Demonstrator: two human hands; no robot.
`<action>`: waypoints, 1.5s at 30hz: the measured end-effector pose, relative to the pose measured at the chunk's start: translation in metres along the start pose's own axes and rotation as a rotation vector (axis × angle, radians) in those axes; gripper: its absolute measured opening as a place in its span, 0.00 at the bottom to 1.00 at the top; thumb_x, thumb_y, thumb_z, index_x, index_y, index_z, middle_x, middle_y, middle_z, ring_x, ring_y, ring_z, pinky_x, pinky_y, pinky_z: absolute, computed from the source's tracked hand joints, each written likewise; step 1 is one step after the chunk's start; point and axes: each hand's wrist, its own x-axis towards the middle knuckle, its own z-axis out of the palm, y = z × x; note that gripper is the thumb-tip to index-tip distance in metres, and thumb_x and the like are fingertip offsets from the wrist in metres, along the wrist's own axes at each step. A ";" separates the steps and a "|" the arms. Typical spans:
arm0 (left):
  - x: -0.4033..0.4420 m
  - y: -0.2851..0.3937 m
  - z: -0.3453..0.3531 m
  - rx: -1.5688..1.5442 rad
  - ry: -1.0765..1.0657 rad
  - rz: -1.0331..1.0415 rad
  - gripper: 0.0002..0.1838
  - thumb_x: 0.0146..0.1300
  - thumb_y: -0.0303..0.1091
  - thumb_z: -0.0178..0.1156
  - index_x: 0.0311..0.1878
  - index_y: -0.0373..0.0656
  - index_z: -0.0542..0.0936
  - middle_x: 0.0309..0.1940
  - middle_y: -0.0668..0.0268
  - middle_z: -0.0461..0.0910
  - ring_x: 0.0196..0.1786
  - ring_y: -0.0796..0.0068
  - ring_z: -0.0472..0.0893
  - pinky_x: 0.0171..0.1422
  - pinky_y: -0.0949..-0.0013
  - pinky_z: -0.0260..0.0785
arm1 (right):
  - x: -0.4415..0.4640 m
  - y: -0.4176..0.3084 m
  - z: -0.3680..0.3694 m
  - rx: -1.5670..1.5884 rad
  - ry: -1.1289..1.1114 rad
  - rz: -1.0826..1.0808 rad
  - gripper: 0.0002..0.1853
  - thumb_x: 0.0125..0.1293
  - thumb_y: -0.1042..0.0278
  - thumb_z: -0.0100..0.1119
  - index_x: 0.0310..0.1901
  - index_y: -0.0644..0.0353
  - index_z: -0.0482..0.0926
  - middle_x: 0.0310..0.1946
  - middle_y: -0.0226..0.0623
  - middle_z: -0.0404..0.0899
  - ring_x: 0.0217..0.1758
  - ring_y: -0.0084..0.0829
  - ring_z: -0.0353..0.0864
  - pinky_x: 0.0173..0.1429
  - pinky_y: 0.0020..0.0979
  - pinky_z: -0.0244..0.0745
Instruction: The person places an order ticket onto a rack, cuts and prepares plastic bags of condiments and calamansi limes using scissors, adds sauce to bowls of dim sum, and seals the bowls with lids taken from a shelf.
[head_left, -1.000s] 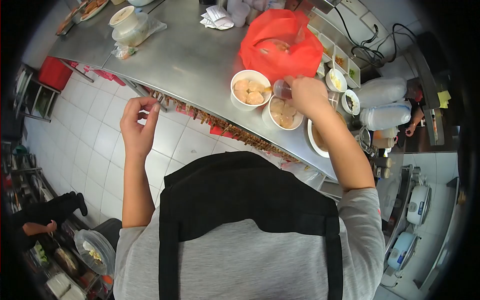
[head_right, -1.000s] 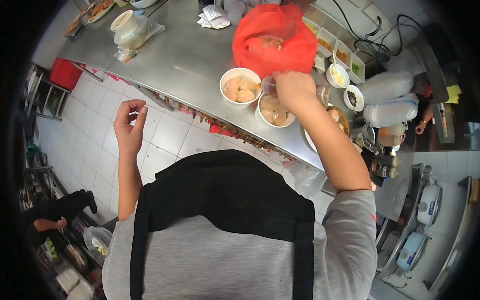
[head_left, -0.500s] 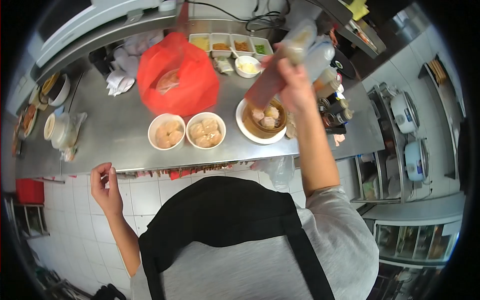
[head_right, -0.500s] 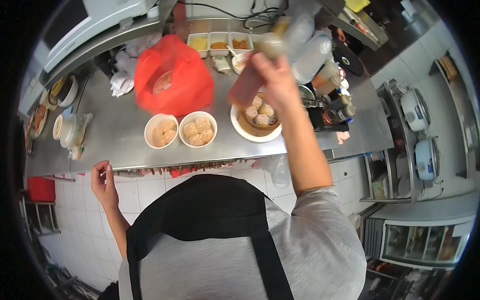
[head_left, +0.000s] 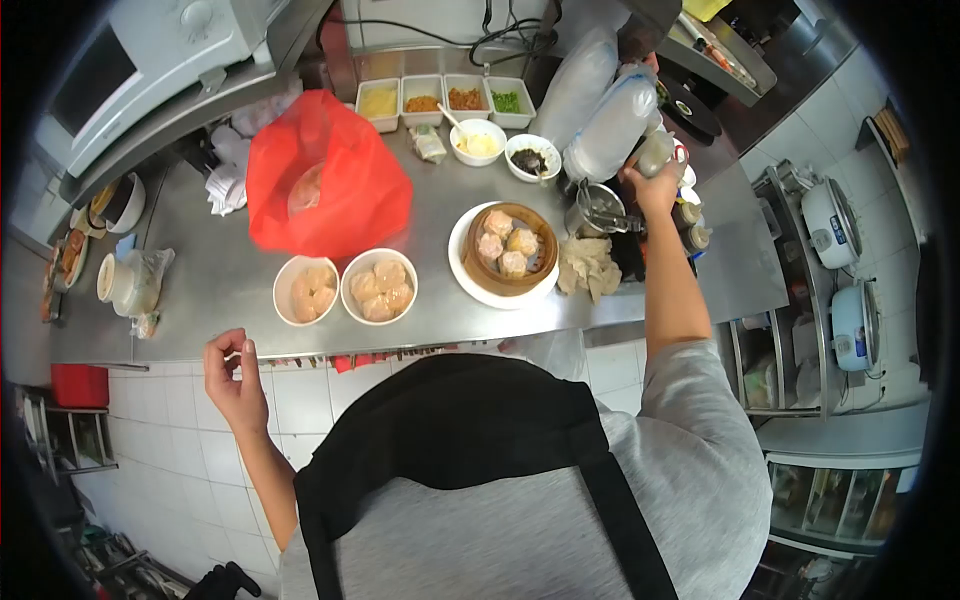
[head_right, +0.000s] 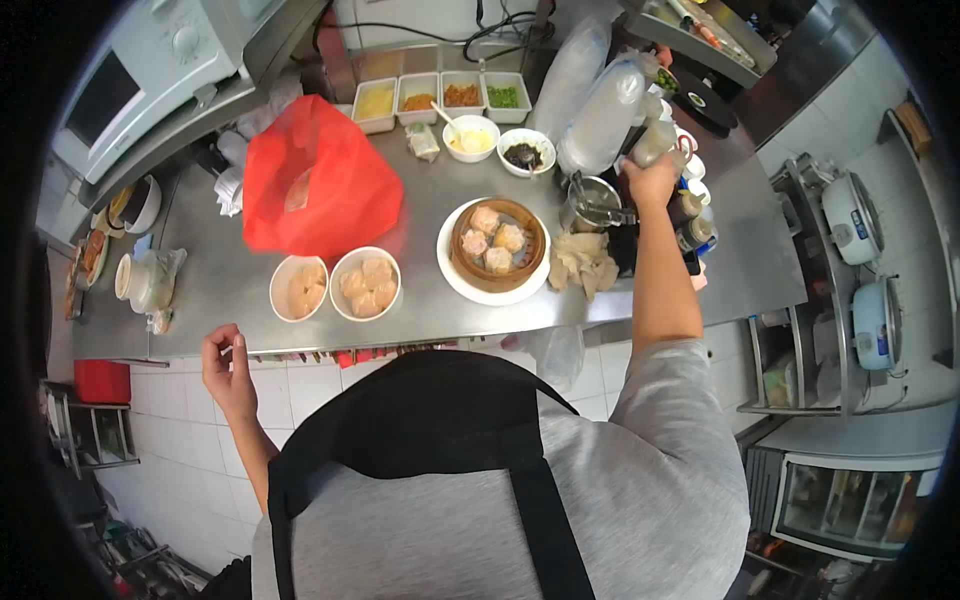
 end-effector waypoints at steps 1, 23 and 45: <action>0.003 0.006 0.005 0.000 0.007 0.003 0.05 0.61 0.28 0.59 0.39 0.39 0.77 0.36 0.67 0.77 0.39 0.77 0.75 0.41 0.75 0.67 | 0.005 0.016 0.010 -0.011 -0.065 0.003 0.32 0.42 0.52 0.74 0.44 0.69 0.75 0.41 0.59 0.79 0.46 0.55 0.79 0.51 0.46 0.73; 0.033 0.077 0.013 0.199 0.285 0.169 0.09 0.51 0.20 0.57 0.37 0.37 0.73 0.31 0.63 0.70 0.34 0.70 0.71 0.35 0.71 0.62 | 0.354 -0.344 -0.410 0.342 0.835 -0.951 0.15 0.63 0.68 0.54 0.51 0.60 0.76 0.49 0.49 0.78 0.56 0.44 0.76 0.61 0.36 0.69; 0.166 0.239 -0.043 0.659 0.260 0.947 0.15 0.49 0.26 0.63 0.42 0.39 0.78 0.44 0.53 0.77 0.48 0.51 0.76 0.54 0.57 0.68 | 0.404 -0.433 -0.376 -0.216 0.408 -0.912 0.42 0.58 0.32 0.44 0.70 0.45 0.52 0.71 0.44 0.51 0.74 0.33 0.48 0.76 0.40 0.37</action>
